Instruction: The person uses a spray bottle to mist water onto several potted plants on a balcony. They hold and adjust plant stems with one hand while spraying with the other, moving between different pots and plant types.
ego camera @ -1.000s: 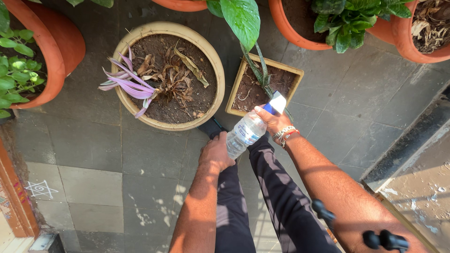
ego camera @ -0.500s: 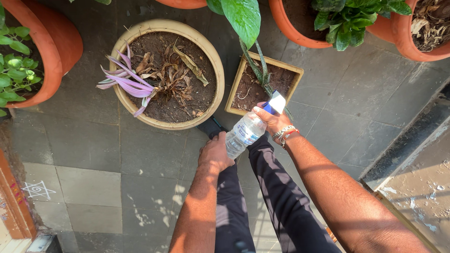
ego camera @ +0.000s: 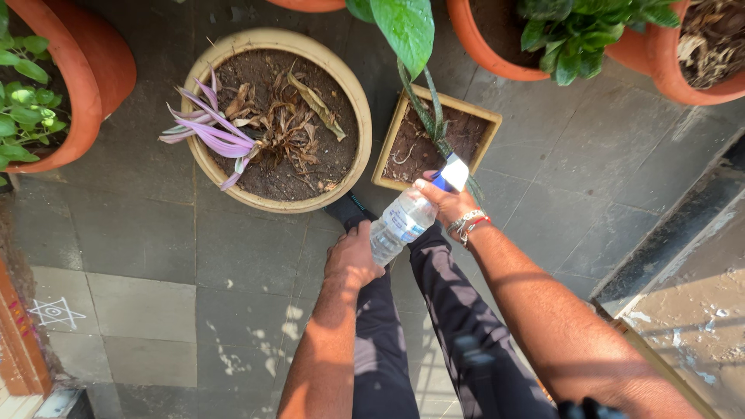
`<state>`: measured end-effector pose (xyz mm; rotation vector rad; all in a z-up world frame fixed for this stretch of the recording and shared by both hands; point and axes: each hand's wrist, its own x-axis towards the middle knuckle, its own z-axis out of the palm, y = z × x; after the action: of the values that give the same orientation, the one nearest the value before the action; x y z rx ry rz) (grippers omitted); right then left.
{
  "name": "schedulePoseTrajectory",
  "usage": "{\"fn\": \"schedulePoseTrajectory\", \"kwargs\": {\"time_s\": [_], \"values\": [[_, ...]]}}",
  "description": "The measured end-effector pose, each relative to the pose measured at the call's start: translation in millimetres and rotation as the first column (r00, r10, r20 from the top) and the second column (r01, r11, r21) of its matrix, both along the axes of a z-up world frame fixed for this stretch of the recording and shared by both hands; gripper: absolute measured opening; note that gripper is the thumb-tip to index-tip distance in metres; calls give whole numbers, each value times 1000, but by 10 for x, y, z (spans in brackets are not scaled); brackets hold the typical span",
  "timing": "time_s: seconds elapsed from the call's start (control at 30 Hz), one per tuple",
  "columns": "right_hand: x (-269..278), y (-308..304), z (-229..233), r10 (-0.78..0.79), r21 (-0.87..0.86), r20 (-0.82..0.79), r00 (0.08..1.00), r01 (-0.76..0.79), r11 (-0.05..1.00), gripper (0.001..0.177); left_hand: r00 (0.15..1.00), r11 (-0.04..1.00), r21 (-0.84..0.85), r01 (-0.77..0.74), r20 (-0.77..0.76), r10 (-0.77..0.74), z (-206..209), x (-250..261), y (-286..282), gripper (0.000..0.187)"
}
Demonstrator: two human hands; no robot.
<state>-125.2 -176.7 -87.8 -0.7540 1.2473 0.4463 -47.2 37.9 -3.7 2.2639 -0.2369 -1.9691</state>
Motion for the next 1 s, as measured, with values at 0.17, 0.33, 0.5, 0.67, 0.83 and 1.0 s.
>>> {"fn": "schedulePoseTrajectory", "kwargs": {"time_s": [0.17,0.33,0.5,0.67,0.83,1.0], "values": [[82,29,184,-53,-58,51,997,56,997,55,998,997,-68,-28,50,31,224,27,27,94],[290,-130,1070,146,-288,270,952,-65,955,55,950,979,-197,-59,291,116,875,158,-128,91],[645,-637,1726,166,-440,333,928,-2,898,51,885,901,-427,-75,388,258,1234,367,-588,80],[1070,-1396,1652,36,-321,482,875,139,937,46,824,843,-522,-127,417,383,1032,583,-1305,90],[1492,-2016,1399,147,-396,492,858,71,916,41,695,783,-585,-212,473,541,713,600,-2040,95],[1580,-2419,1369,310,-479,444,841,-70,875,37,762,821,-435,-371,363,537,554,571,-2576,97]]}}
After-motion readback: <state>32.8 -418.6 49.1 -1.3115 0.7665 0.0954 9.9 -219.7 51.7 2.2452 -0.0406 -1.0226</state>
